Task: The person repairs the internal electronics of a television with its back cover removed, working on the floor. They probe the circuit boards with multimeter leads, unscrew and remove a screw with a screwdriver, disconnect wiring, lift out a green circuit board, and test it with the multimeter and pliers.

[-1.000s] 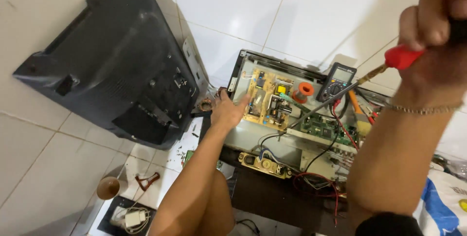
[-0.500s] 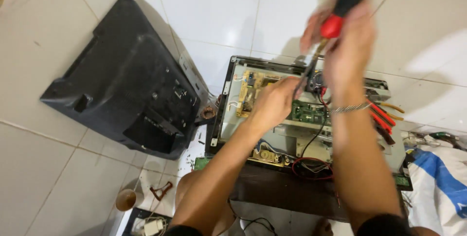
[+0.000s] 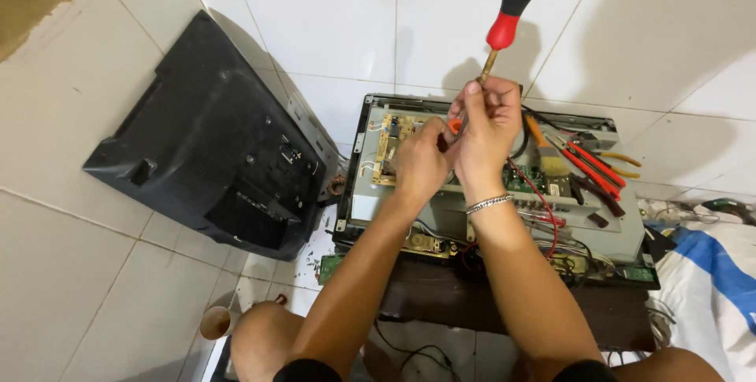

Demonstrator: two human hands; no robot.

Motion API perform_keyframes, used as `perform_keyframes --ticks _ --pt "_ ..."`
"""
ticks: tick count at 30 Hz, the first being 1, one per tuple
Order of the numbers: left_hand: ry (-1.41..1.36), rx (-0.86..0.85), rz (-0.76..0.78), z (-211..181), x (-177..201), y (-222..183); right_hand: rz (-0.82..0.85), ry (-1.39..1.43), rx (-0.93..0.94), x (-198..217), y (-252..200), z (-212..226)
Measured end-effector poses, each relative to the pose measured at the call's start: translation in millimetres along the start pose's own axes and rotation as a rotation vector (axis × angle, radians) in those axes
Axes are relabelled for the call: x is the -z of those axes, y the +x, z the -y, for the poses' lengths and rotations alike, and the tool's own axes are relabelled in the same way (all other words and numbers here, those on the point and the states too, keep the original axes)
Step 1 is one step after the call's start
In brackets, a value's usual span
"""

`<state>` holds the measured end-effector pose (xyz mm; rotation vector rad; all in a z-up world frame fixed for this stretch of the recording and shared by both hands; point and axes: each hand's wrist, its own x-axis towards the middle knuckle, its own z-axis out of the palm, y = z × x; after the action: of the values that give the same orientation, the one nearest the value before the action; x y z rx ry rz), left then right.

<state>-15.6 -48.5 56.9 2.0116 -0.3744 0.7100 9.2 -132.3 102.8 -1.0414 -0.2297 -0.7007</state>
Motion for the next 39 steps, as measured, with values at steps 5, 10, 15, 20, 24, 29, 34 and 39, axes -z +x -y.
perform_keyframes --ticks 5,10,15,20,24,29,34,39 --pt "-0.091 -0.071 0.085 30 -23 -9 0.108 -0.073 -0.020 2 5 -9" --pt "0.006 -0.027 0.148 28 -4 -2 0.219 -0.246 -0.070 2 4 -5" --pt "-0.002 0.028 0.112 21 -1 -2 0.388 -0.573 0.142 4 -3 14" --pt "-0.096 0.019 0.188 1 15 -8 0.571 -0.699 0.137 9 3 32" --pt "0.002 0.023 0.104 7 21 1 0.505 -0.858 0.161 23 6 23" --pt "-0.030 0.041 0.114 8 10 -4 0.573 -0.843 0.088 14 1 45" --pt "-0.083 0.028 0.165 9 19 -10 0.558 -0.731 0.014 22 5 39" --pt "0.004 0.087 0.187 19 25 -19 0.542 -0.708 0.028 32 10 37"
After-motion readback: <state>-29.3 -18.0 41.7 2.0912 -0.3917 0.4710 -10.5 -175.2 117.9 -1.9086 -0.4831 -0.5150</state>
